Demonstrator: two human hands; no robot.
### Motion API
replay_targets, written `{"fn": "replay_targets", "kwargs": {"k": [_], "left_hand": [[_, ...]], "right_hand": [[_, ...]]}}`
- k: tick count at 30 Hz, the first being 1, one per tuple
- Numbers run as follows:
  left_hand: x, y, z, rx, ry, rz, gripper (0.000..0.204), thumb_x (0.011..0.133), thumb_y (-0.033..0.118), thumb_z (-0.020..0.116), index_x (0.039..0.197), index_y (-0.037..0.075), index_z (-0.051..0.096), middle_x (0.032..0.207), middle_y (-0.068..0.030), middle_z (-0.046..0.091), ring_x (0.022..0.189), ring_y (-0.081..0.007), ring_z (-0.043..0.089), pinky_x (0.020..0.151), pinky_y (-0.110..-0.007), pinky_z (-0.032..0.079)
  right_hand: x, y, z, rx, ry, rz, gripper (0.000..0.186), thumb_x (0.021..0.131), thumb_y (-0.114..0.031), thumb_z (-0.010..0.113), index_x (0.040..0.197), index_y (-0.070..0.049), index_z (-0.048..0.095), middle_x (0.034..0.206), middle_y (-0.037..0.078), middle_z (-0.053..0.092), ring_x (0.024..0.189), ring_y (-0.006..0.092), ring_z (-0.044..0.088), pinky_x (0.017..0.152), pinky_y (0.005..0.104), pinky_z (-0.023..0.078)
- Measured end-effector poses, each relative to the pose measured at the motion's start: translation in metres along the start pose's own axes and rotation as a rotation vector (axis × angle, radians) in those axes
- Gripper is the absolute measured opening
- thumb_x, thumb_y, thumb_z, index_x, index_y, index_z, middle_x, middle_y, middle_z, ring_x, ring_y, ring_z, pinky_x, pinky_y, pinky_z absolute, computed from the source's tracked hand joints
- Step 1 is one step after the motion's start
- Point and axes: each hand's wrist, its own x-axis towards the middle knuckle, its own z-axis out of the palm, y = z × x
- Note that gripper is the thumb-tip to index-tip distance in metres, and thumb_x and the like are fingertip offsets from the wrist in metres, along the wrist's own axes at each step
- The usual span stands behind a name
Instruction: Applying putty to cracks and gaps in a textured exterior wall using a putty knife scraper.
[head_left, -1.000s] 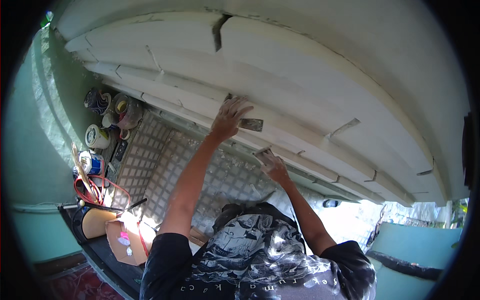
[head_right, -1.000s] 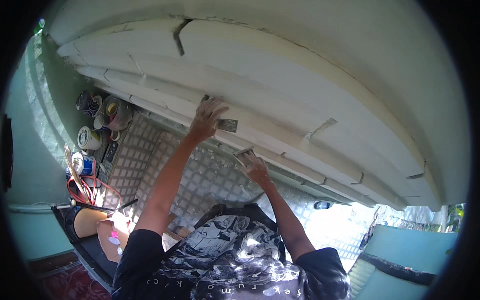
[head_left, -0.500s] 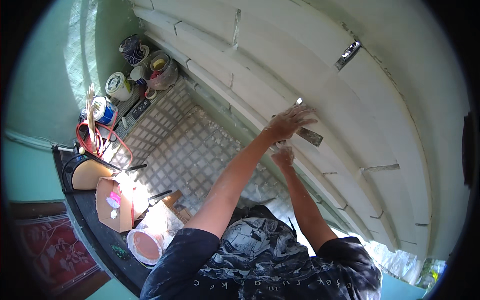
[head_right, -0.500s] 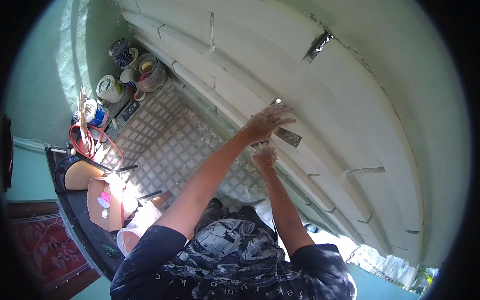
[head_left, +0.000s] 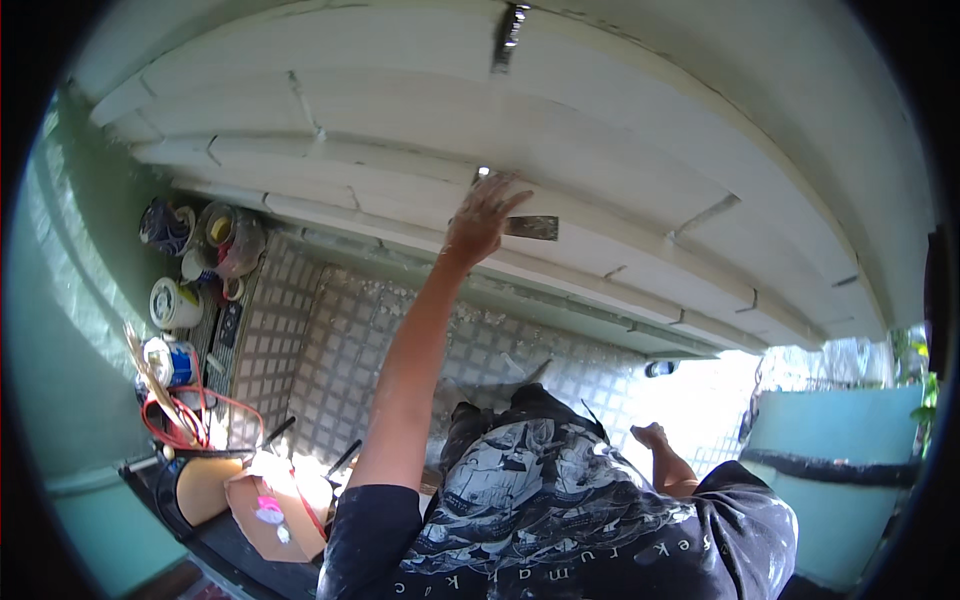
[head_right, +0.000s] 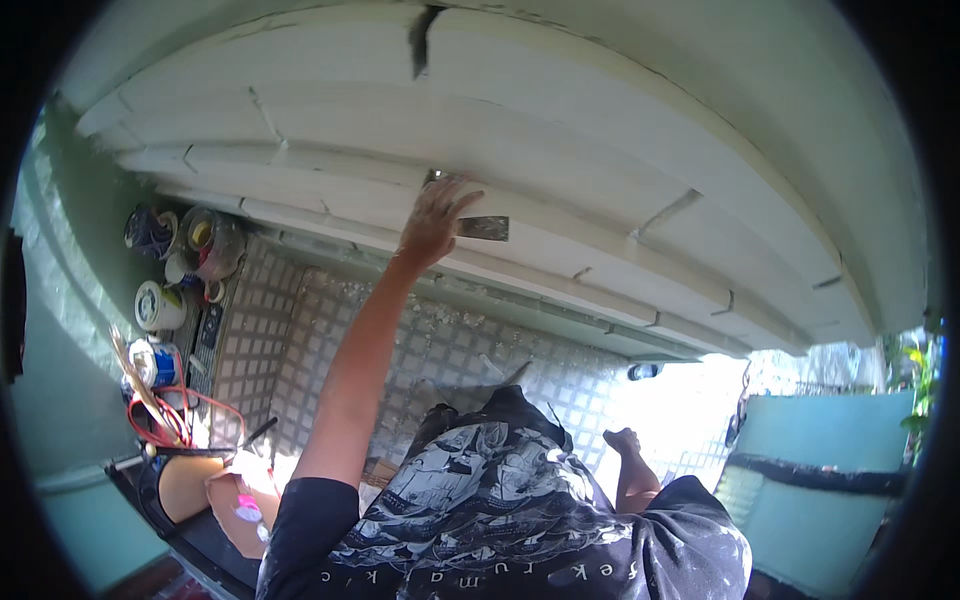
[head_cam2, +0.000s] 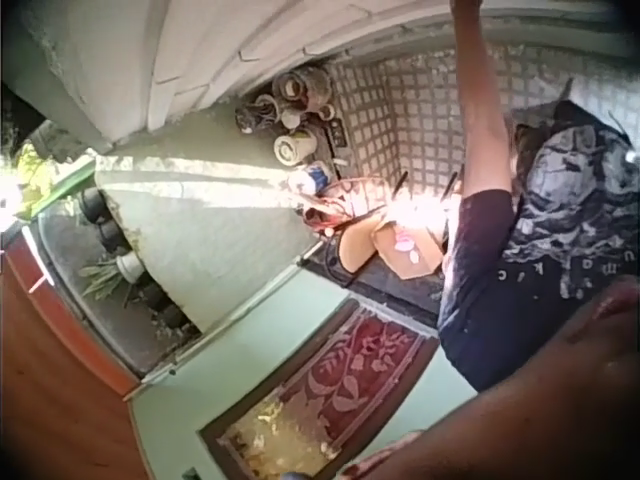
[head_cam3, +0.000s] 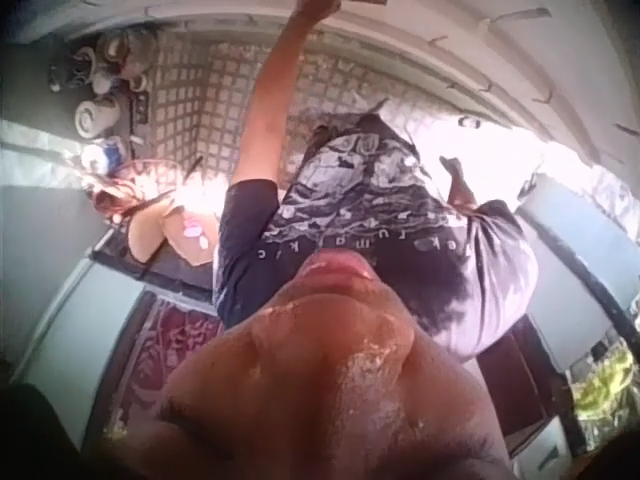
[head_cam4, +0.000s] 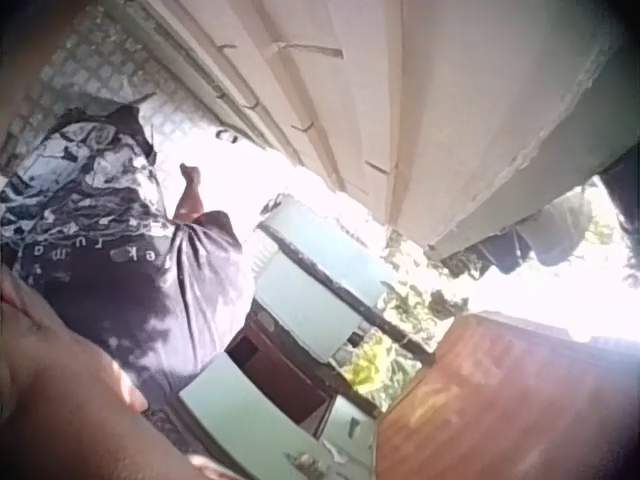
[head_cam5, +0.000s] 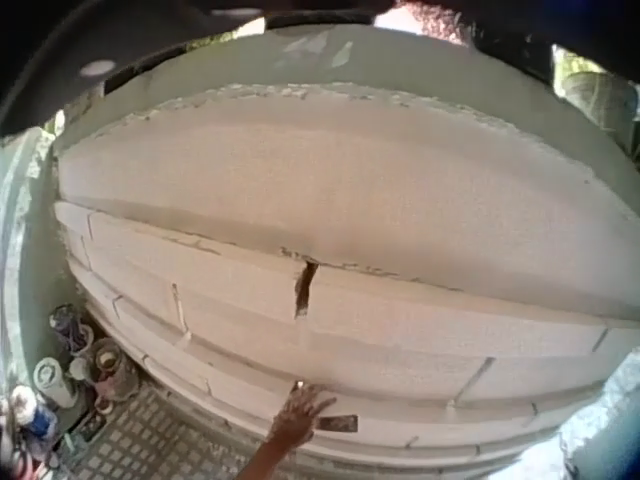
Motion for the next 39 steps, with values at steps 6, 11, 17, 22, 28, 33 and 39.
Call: {"fn": "replay_targets", "kwargs": {"k": [6, 11, 17, 22, 28, 33, 39], "left_hand": [[0.003, 0.002, 0.009, 0.064, -0.048, 0.017, 0.069, 0.07, -0.004, 0.059, 0.132, 0.019, 0.042, 0.135, -0.0072, 0.039, 0.131, -0.0303, 0.032, 0.109, -0.048, 0.024], [0.009, 0.02, 0.005, 0.093, 0.014, 0.073, 0.068, 0.068, -0.001, 0.057, 0.132, 0.015, 0.042, 0.133, -0.0112, 0.04, 0.129, -0.0331, 0.032, 0.108, -0.049, 0.022], [0.008, 0.07, -0.008, 0.147, -0.004, -0.02, 0.071, 0.065, -0.004, 0.052, 0.133, 0.011, 0.04, 0.138, -0.0109, 0.039, 0.129, -0.0333, 0.034, 0.107, -0.049, 0.02], [0.002, 0.161, 0.019, 0.142, -0.059, -0.052, 0.071, 0.063, -0.005, 0.05, 0.132, 0.012, 0.044, 0.14, -0.0091, 0.038, 0.132, -0.0305, 0.032, 0.105, -0.048, 0.021], [0.052, 0.325, 0.113, 0.036, -0.234, -0.111, 0.072, 0.064, -0.004, 0.052, 0.133, 0.017, 0.045, 0.144, -0.0087, 0.034, 0.133, -0.0303, 0.031, 0.105, -0.049, 0.023], [0.102, 0.38, 0.172, 0.032, -0.15, -0.03, 0.074, 0.063, -0.004, 0.052, 0.134, 0.016, 0.042, 0.145, -0.0115, 0.032, 0.135, -0.0309, 0.028, 0.107, -0.05, 0.023], [0.105, 0.37, 0.219, 0.208, -0.04, -0.011, 0.076, 0.061, -0.002, 0.051, 0.135, 0.014, 0.04, 0.143, -0.0126, 0.034, 0.133, -0.0323, 0.031, 0.108, -0.057, 0.016]], "right_hand": [[-0.014, 0.083, 0.115, 0.203, -0.272, -0.116, 0.067, 0.065, -0.058, 0.067, 0.094, 0.003, 0.067, 0.093, 0.018, 0.068, 0.089, 0.0242, 0.064, 0.074, 0.0369, 0.051], [-0.051, 0.063, 0.071, 0.477, 0.031, -0.123, 0.038, 0.076, -0.054, 0.058, 0.108, -0.035, 0.066, 0.104, 0.017, 0.065, 0.102, 0.0307, 0.061, 0.09, 0.0393, 0.047], [-0.02, 0.046, -0.044, 0.701, 0.252, -0.34, 0.039, 0.074, -0.028, 0.059, 0.112, -0.022, 0.064, 0.108, 0.011, 0.064, 0.099, 0.0286, 0.06, 0.089, 0.0384, 0.046], [0.093, 0.011, -0.135, 0.537, 0.882, -0.491, 0.052, 0.069, -0.028, 0.068, 0.116, -0.009, 0.058, 0.122, 0.018, 0.056, 0.105, 0.0341, 0.055, 0.092, 0.0435, 0.042], [0.166, -0.019, -0.169, 0.467, 0.823, -0.618, 0.057, 0.066, -0.03, 0.063, 0.117, -0.004, 0.057, 0.118, 0.021, 0.056, 0.106, 0.0397, 0.052, 0.089, 0.0457, 0.042], [0.17, 0.071, -0.154, 0.35, 0.092, -0.661, 0.046, 0.066, -0.037, 0.064, 0.1, -0.005, 0.065, 0.105, 0.016, 0.063, 0.096, 0.0338, 0.059, 0.085, 0.0445, 0.047], [0.229, 0.166, -0.188, 0.632, 0.771, -0.457, 0.06, 0.069, -0.03, 0.062, 0.121, -0.002, 0.053, 0.127, 0.024, 0.049, 0.108, 0.0375, 0.053, 0.093, 0.0433, 0.042]]}}
